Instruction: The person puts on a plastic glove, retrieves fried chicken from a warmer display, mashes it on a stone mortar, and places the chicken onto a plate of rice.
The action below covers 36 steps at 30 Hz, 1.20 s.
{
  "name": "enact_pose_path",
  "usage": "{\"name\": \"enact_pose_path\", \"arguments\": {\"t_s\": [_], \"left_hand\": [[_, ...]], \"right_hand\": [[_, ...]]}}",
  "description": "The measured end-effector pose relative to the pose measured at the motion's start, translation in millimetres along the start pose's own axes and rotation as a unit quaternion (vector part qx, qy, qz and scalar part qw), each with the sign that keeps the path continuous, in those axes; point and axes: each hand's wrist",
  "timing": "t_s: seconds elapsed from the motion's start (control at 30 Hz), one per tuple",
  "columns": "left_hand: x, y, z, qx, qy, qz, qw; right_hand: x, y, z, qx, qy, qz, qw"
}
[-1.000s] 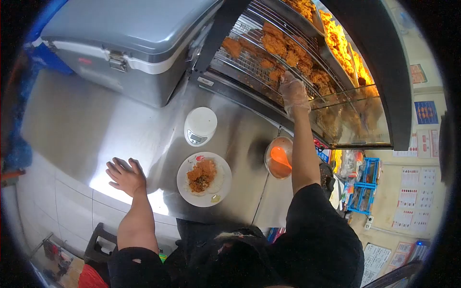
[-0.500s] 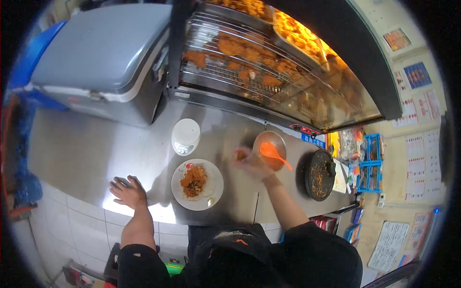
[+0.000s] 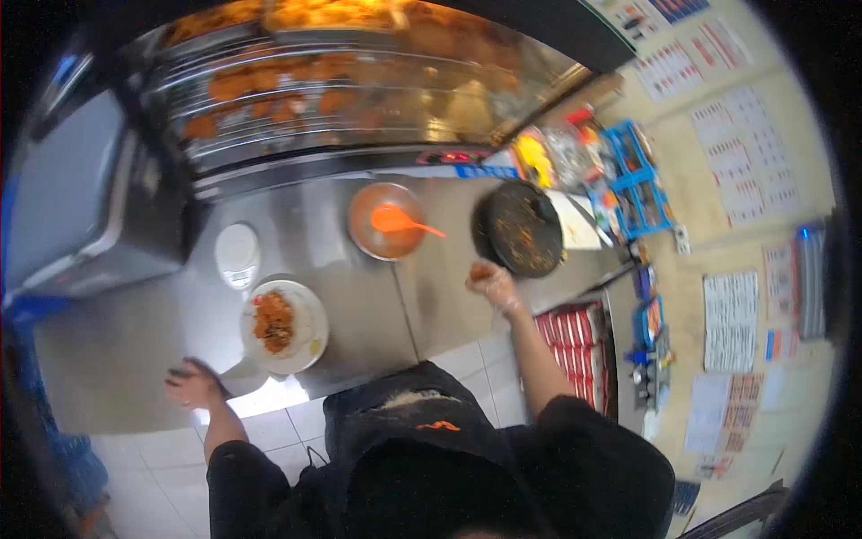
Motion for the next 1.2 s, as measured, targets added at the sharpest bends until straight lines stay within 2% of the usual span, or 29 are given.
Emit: {"name": "enact_pose_path", "arguments": {"t_s": [0.07,0.13,0.17,0.2,0.27,0.33,0.4,0.43,0.47,0.5,0.53,0.57,0.6,0.63,0.67,0.73,0.77,0.8,0.87,0.9,0.97,1.03,1.1,1.13,1.17,1.2], "left_hand": [[-5,-2,7,0.020,-0.006,0.010,1.000],[-8,36,14,0.050,-0.079,0.078,0.993],[-25,-6,50,0.254,-0.103,0.088,0.958],[-40,-41,82,0.446,-0.124,0.111,0.880],[-2,-5,99,0.463,-0.075,0.005,0.883],[54,34,106,0.428,0.072,-0.027,0.901],[117,46,111,0.376,0.067,-0.139,0.914],[156,54,110,0.377,0.105,-0.140,0.909],[194,65,108,0.377,0.143,-0.142,0.904],[233,62,117,0.337,0.107,-0.141,0.925],[277,62,122,0.295,0.072,-0.139,0.943],[328,63,126,0.295,0.064,-0.075,0.951],[377,71,122,0.293,0.054,-0.010,0.954],[423,79,121,0.304,0.055,0.086,0.947],[470,85,116,0.321,0.073,0.217,0.919],[548,99,103,0.333,0.126,0.458,0.815],[577,106,96,0.327,0.134,0.538,0.765],[603,114,86,0.321,0.131,0.597,0.724],[626,126,65,0.323,0.127,0.653,0.673],[629,125,60,0.338,0.137,0.653,0.664],[618,123,46,0.383,0.163,0.625,0.660],[587,120,37,0.426,0.189,0.550,0.693],[552,139,17,0.419,0.189,0.490,0.741],[542,152,9,0.431,0.188,0.459,0.754],[535,168,-5,0.440,0.186,0.427,0.768],[533,171,-12,0.436,0.192,0.426,0.769]], "right_hand": [[-13,60,-17,0.093,-0.009,-0.080,0.992],[-33,110,-48,0.135,-0.015,-0.118,0.984],[-41,129,-58,0.176,0.003,-0.174,0.969],[-50,142,-65,0.216,0.021,-0.226,0.950],[-72,162,-73,0.258,-0.008,-0.225,0.939],[-90,174,-87,0.297,-0.032,-0.223,0.928],[-117,180,-114,0.291,-0.023,-0.183,0.939],[-135,185,-136,0.292,-0.019,-0.159,0.943],[-201,181,-251,0.192,0.064,-0.110,0.973],[-210,191,-258,0.190,0.066,-0.103,0.974],[-210,204,-244,0.255,0.054,-0.050,0.964],[-210,219,-230,0.320,0.042,0.002,0.947],[-174,250,-151,0.260,0.000,0.015,0.965],[-188,267,-162,0.256,0.000,0.023,0.966],[-207,289,-175,0.231,0.018,-0.005,0.973],[-227,311,-182,0.202,0.029,-0.027,0.979],[-222,312,-159,0.297,0.073,-0.102,0.947],[-223,311,-147,0.387,0.118,-0.175,0.897],[-243,308,-155,0.404,0.099,-0.147,0.898],[-250,306,-158,0.420,0.082,-0.128,0.895],[-249,305,-161,0.433,0.081,-0.152,0.885],[-243,316,-153,0.402,0.041,-0.105,0.909],[-246,322,-177,0.359,0.049,-0.069,0.930],[-244,320,-190,0.019,0.009,0.015,1.000],[-237,318,-201,-0.322,-0.041,0.097,0.941],[-214,319,-188,-0.320,-0.045,0.102,0.941]]}}
Point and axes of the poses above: each hand's wrist, its own x-axis away from the middle knuckle, its own y-axis out of the back of the hand, z = x × y, and after that the axes turned 7 degrees about x, right-handed
